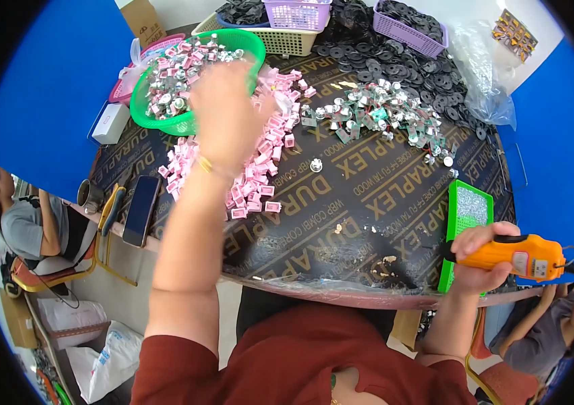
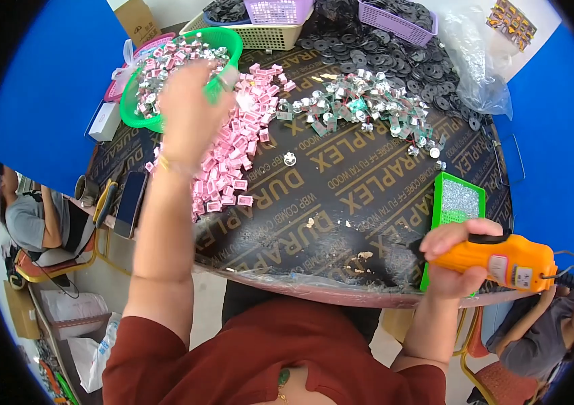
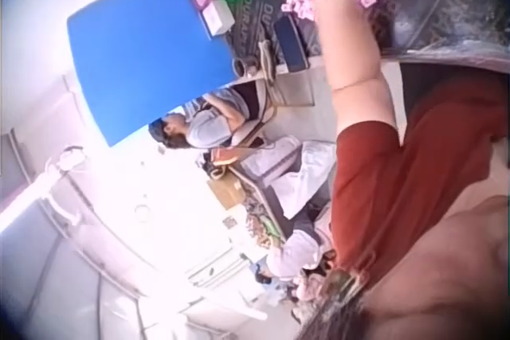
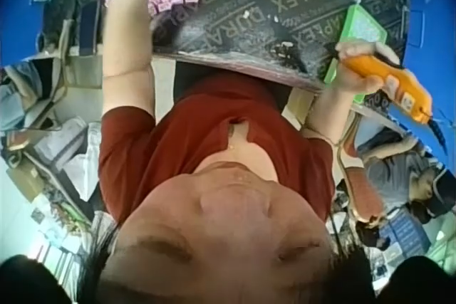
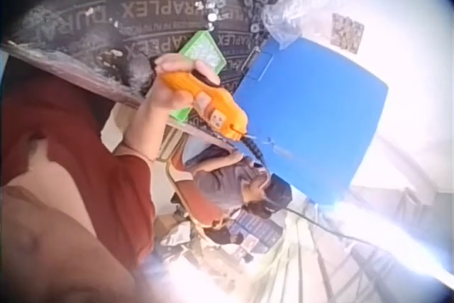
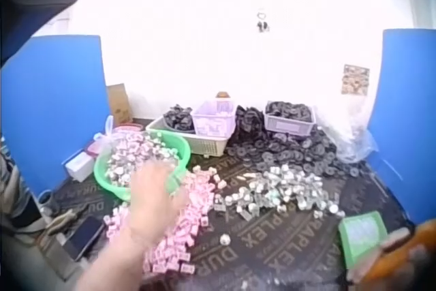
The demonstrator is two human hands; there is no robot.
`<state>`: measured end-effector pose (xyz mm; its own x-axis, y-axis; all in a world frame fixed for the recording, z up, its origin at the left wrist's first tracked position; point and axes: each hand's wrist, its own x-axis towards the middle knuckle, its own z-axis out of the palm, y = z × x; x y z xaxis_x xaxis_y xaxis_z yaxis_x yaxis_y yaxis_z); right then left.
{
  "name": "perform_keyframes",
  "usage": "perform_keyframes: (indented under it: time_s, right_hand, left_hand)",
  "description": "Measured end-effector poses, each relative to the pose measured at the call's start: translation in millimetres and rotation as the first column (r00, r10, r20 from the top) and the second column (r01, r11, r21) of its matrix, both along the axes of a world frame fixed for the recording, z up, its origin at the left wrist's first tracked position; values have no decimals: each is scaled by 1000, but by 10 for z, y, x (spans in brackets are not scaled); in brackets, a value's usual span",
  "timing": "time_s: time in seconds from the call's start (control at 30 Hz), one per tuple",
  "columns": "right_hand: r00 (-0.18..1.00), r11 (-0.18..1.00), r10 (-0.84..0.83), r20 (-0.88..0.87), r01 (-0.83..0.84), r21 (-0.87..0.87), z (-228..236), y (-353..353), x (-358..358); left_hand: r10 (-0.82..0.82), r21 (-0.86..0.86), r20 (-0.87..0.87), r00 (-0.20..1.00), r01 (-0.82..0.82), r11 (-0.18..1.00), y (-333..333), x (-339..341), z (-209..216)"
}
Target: The worker is assembling small plastic and metal components into electronic switches at a factory workbench.
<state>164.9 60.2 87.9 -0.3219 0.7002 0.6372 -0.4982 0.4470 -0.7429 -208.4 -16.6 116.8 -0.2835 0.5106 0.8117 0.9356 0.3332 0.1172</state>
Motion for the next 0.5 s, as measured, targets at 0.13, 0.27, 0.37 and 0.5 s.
perform_keyframes:
  time_s: [0.13,0.27,0.37,0.5]
  right_hand:
    - [994,993,-103,19,104,-64,-150,81,218]
    - [989,984,-143,43,147,-97,-226,44,236]
    - [985,983,-159,71,164,-77,-214,13,214]
    - [982,981,-174,70,179,-80,-189,6,237]
  left_hand:
    - [-32,-151,-13,999,29,988,-41,-338,66]
    - [-267,-768,194,944,316,558,-107,-13,-324]
    - [-376,-776,133,917,332,536,-215,-26,-607]
    - [-399,-749,122,909,348,564,-210,-63,-677]
